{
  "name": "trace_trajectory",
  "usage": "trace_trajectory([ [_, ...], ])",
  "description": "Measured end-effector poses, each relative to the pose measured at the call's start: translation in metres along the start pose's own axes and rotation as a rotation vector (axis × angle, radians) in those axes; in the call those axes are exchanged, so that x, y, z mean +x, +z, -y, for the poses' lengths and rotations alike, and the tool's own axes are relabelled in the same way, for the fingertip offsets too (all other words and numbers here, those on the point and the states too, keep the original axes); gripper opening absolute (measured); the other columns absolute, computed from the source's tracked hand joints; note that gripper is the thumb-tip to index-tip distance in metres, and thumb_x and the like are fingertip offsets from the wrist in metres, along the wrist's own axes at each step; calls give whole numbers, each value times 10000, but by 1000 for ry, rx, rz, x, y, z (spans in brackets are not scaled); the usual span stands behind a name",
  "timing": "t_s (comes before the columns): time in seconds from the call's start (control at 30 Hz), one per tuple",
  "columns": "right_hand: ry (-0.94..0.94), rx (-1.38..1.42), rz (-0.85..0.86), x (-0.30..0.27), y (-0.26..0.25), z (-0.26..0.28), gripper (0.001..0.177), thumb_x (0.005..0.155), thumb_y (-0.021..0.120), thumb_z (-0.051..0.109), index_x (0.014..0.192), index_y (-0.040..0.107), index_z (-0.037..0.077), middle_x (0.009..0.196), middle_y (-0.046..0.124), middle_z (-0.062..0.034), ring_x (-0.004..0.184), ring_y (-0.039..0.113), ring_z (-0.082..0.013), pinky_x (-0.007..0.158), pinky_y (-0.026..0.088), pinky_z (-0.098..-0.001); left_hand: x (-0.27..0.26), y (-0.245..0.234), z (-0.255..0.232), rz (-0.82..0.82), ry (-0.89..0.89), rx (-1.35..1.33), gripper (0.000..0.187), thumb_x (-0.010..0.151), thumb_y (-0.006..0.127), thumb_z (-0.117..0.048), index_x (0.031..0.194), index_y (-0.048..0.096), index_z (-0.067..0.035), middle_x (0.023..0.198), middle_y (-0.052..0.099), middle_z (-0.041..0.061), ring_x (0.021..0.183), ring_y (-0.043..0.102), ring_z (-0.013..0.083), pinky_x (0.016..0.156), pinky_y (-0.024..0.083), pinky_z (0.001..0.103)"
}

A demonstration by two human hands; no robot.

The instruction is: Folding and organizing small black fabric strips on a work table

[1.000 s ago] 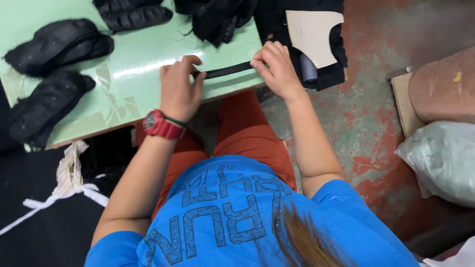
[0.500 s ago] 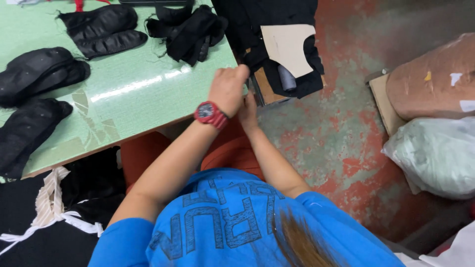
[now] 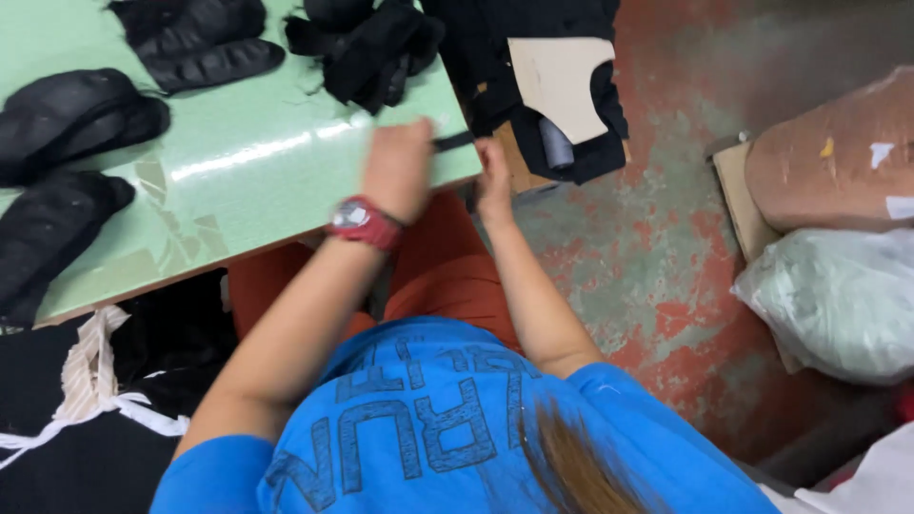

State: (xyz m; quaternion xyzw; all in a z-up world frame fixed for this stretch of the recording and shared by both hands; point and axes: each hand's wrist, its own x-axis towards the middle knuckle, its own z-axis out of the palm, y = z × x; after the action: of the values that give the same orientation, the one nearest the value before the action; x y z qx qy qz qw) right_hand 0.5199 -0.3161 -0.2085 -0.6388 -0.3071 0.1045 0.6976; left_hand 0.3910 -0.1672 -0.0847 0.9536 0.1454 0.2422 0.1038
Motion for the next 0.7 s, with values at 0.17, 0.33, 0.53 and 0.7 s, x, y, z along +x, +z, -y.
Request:
trace_trajectory([
  [0.17, -49, -200, -5, 5, -38, -37, 143, 1056, 613, 264, 1075, 639, 125, 911, 595, -58, 886, 568, -202, 871, 451, -315, 18, 11, -52, -128, 178, -168, 220, 796, 733, -141, 963, 592, -164, 731, 642, 62, 734, 690, 302, 769, 507, 437],
  [0.33, -43, -465, -35, -3, -57, 1, 139, 1042, 655, 214, 941, 676, 121, 876, 650, -84, 896, 616, -264, 884, 473, -364, -5, -18, -16, -94, 56, -86, 141, 875, 685, -114, 974, 595, -159, 694, 654, 35, 691, 705, 283, 697, 520, 453],
  [0.53, -559, -888, 395, 32, 28, 132, 335, 1003, 686, 506, 887, 642, 195, 835, 471, 35, 833, 544, -242, 786, 406, -394, -94, -90, 64, -7, -130, 9, 252, 973, 671, -161, 1216, 608, -165, 822, 669, 58, 824, 715, 306, 775, 494, 453],
  [0.7, -520, -734, 503, 30, 69, 160, 343, 976, 736, 523, 1055, 683, 194, 855, 493, 6, 820, 537, -224, 834, 409, -375, -133, -123, 90, -128, -130, 61, 202, 1053, 690, -309, 1211, 637, -196, 871, 521, -13, 836, 616, 212, 830, 457, 362],
])
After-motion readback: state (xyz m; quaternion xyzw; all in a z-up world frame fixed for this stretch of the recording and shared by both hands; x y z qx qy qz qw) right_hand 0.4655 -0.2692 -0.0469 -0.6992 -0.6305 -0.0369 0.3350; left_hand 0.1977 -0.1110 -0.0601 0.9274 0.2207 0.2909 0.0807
